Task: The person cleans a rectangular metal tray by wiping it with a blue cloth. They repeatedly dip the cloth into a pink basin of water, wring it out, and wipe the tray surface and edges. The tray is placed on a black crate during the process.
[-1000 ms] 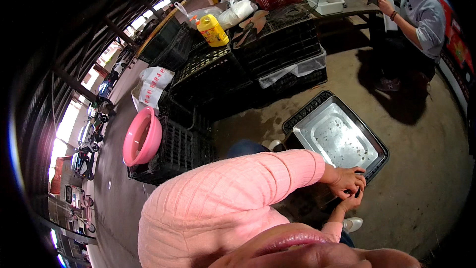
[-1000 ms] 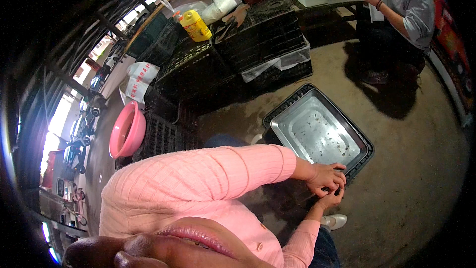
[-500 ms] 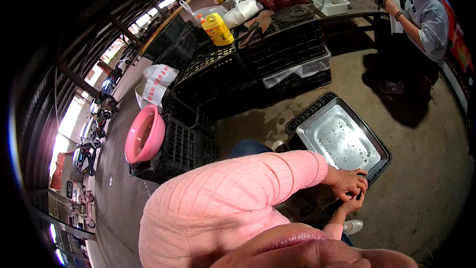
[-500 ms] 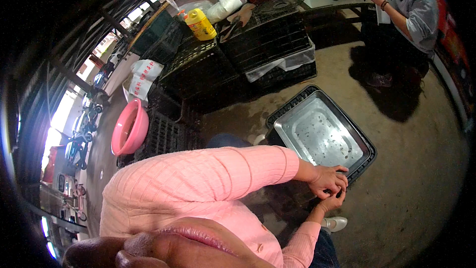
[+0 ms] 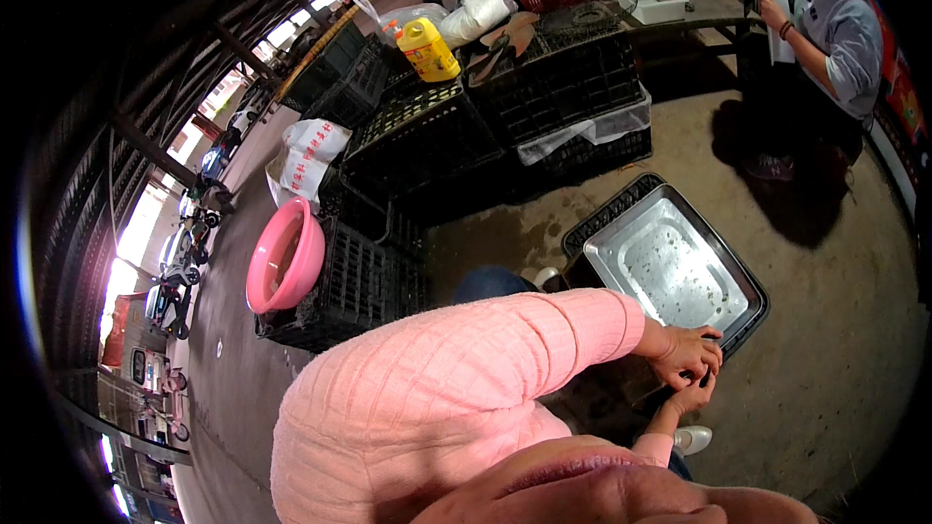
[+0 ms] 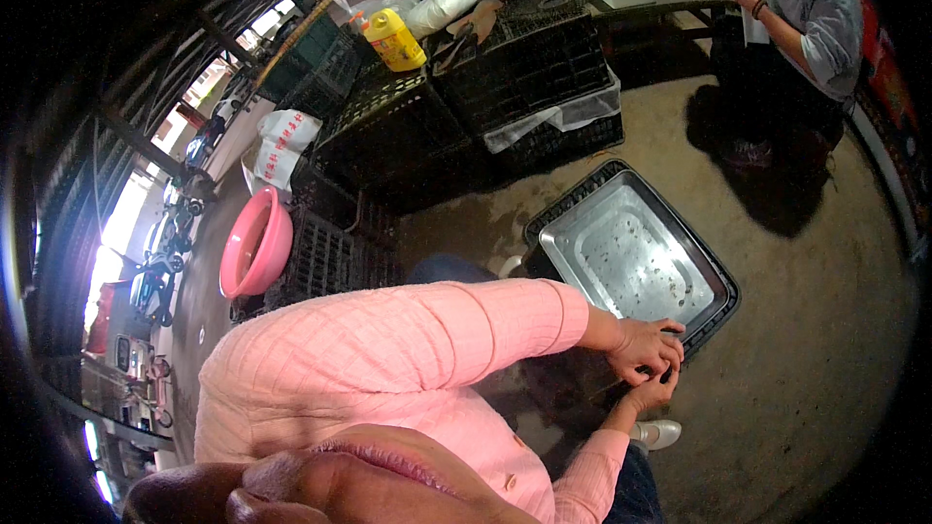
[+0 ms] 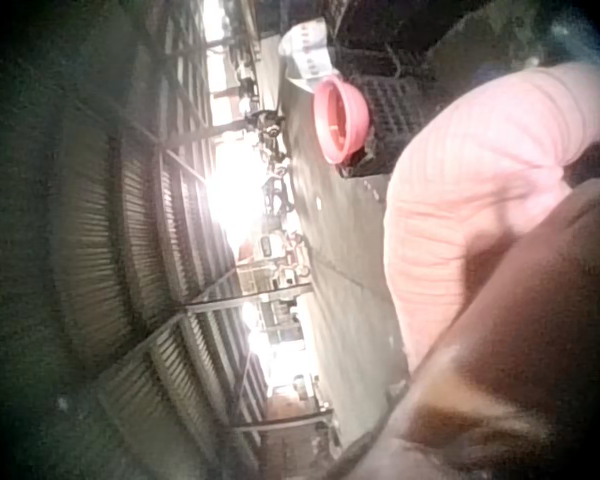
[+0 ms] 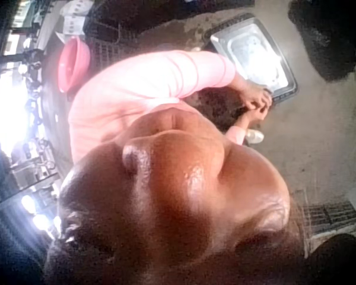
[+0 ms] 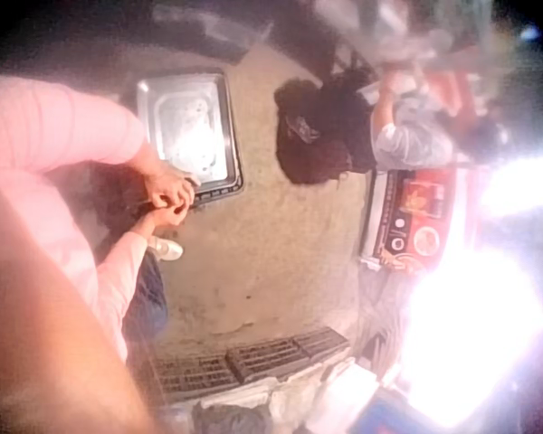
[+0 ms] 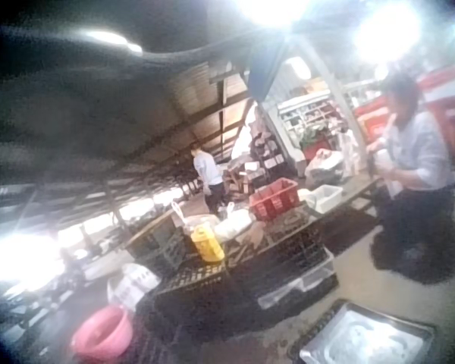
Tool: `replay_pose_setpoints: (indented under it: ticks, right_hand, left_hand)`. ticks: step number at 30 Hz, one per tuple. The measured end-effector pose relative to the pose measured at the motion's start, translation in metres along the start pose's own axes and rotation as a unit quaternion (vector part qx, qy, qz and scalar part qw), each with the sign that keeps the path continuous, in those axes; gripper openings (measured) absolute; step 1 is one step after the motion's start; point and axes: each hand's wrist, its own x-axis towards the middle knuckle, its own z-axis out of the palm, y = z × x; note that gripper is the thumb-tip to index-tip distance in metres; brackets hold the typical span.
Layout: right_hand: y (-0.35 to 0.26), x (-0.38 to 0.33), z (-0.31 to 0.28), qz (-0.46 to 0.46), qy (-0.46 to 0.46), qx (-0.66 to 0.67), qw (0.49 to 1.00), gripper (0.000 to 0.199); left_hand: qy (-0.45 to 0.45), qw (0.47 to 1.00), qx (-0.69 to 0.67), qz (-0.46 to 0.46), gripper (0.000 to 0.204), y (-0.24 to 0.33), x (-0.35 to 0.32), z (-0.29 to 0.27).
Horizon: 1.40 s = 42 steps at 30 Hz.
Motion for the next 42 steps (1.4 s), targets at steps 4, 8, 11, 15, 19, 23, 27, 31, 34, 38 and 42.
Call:
replay_pose_setpoints:
  ticks: [4,8,11,15,19,23,27,31,34,38,42]
  right_hand:
    - [-0.010,-0.002,-0.002,0.024,-0.013,0.015,1.000,0.033]
    - [-0.022,-0.002,-0.005,0.043,-0.022,-0.024,0.999,0.034]
    - [-0.015,-0.003,-0.002,0.024,-0.012,0.011,1.000,0.033]
    - [-0.014,-0.003,-0.002,0.025,-0.017,0.012,0.999,0.033]
    - [0.000,0.002,0.000,0.021,-0.015,-0.009,1.000,0.034]
    - [0.004,0.003,0.000,0.029,-0.017,0.006,0.999,0.034]
    - [0.006,0.002,0.001,0.025,-0.033,0.029,0.999,0.033]
    - [0.001,0.003,-0.002,0.024,-0.027,-0.046,0.998,0.033]
    - [-0.018,-0.003,-0.004,0.065,-0.037,0.011,0.997,0.033]
    - [0.004,0.000,0.003,0.038,-0.023,0.113,0.993,0.031]
    - [-0.042,-0.001,-0.004,0.109,-0.122,0.295,0.942,0.034]
  left_hand:
    - [0.005,1.000,-0.001,-0.001,0.012,0.000,-0.001,0.001]
    - [0.006,1.000,0.012,0.000,0.010,-0.001,0.000,0.000]
    - [0.010,1.000,0.007,0.004,0.010,-0.002,-0.001,0.001]
    - [0.011,1.000,0.006,0.003,0.010,-0.004,-0.003,0.005]
    - [0.006,1.000,0.005,-0.006,0.011,-0.003,-0.002,0.003]
    - [0.007,1.000,0.006,0.003,0.011,-0.002,0.000,0.002]
    - [0.016,1.000,-0.001,-0.006,0.012,0.002,-0.002,-0.002]
    - [0.009,1.000,0.003,-0.008,0.012,0.000,-0.002,0.000]
    - [0.021,1.000,-0.007,-0.002,0.011,0.000,-0.003,0.003]
    - [0.005,1.000,0.008,0.007,0.011,-0.001,0.002,0.001]
    - [0.038,0.998,-0.041,0.024,0.014,-0.009,0.004,0.003]
